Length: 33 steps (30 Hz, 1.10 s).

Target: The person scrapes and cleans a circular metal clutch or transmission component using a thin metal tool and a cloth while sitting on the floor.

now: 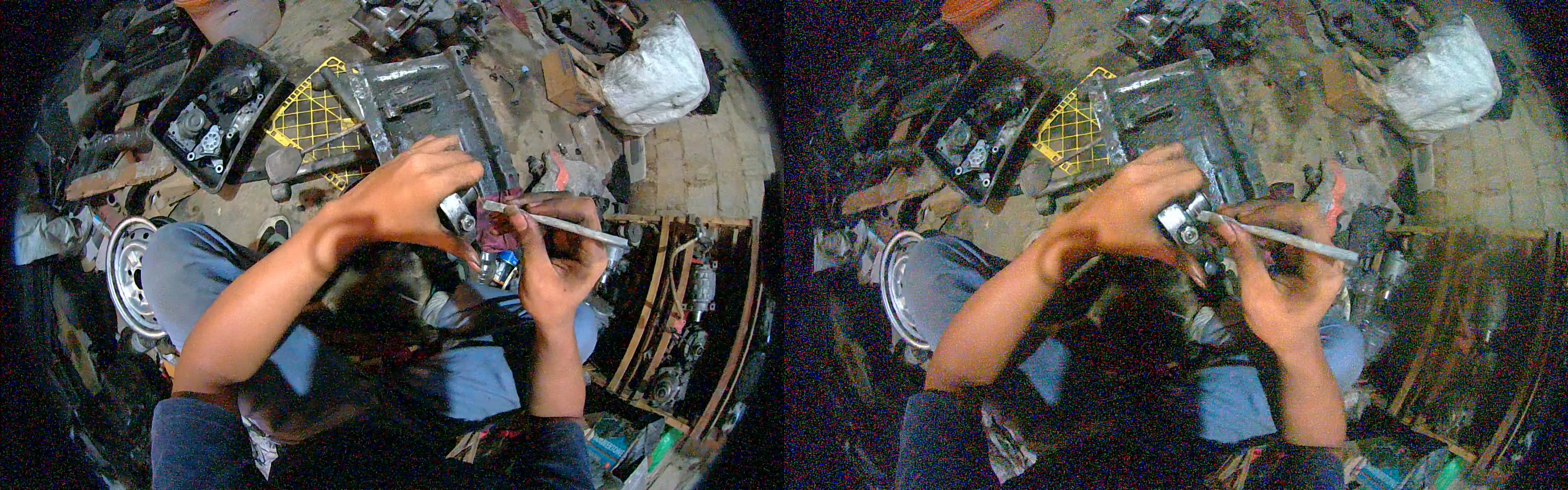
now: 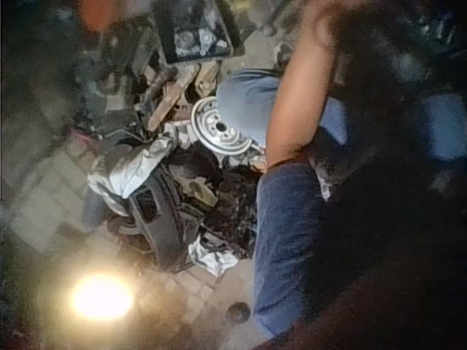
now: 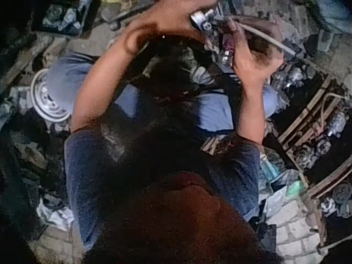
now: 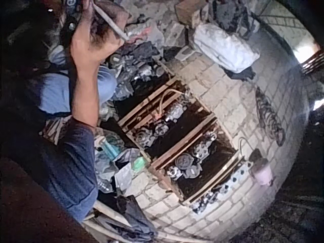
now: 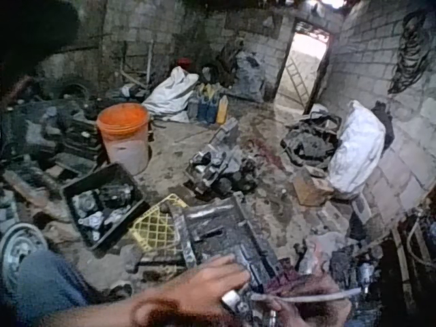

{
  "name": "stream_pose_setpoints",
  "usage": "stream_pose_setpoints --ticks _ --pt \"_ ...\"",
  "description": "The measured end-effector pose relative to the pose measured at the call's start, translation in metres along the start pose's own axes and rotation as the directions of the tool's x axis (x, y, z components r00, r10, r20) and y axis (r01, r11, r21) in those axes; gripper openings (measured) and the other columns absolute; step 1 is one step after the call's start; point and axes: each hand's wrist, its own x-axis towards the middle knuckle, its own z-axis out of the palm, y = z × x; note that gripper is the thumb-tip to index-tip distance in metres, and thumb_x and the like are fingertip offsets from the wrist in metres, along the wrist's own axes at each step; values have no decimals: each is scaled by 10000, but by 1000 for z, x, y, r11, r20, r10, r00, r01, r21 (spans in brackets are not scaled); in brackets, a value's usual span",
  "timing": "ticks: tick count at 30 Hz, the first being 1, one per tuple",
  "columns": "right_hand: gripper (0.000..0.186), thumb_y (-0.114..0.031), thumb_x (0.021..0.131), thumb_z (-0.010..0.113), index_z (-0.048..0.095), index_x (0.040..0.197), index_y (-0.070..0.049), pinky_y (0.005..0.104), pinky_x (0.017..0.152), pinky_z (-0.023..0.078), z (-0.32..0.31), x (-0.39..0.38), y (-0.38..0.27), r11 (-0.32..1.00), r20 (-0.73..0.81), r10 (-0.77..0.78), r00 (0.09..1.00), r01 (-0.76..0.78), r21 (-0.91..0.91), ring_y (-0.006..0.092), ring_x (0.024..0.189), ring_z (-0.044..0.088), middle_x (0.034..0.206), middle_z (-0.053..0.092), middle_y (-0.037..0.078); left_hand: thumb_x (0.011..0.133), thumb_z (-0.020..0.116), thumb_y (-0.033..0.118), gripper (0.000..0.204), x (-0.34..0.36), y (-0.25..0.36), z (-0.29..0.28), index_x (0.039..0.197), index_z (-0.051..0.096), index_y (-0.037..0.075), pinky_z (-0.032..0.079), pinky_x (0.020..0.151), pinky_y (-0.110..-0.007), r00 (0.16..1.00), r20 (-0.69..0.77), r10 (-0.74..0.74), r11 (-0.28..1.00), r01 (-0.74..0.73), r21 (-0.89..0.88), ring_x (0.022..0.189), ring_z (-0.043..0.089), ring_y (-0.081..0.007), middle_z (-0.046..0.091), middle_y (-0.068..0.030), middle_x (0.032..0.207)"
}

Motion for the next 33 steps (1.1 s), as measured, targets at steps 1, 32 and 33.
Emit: stream_pose_setpoints --ticks 1,32,33 --pt "180 66 838 759 653 965 -4 302 743 573 1 -1 1 1000 9 -2 1000 2 25 192 841 714 917 737 122 548 902 586 973 -1 0 1 1220 614 -57 404 1100 -530 999 35 5 1000 -5 -3 1216 547 -513 656 -251 1175" --pt "84 79 908 672 607 926 30 288 784 544 5 3 10 990 217 -55 975 81 -113 164 859 683 943 703 138 543 898 298 566 11 -4 1 945 605 28 418 1091 -538 994 -69 84 995 -87 -47 896 653 -382 637 -147 880" --pt "80 78 910 670 609 925 30 288 786 544 5 1 9 993 203 -10 979 33 -112 165 862 683 944 703 138 543 897 291 554 12 -2 0 932 601 31 416 1095 -541 996 -57 74 996 -77 -53 890 654 -381 635 -145 875"
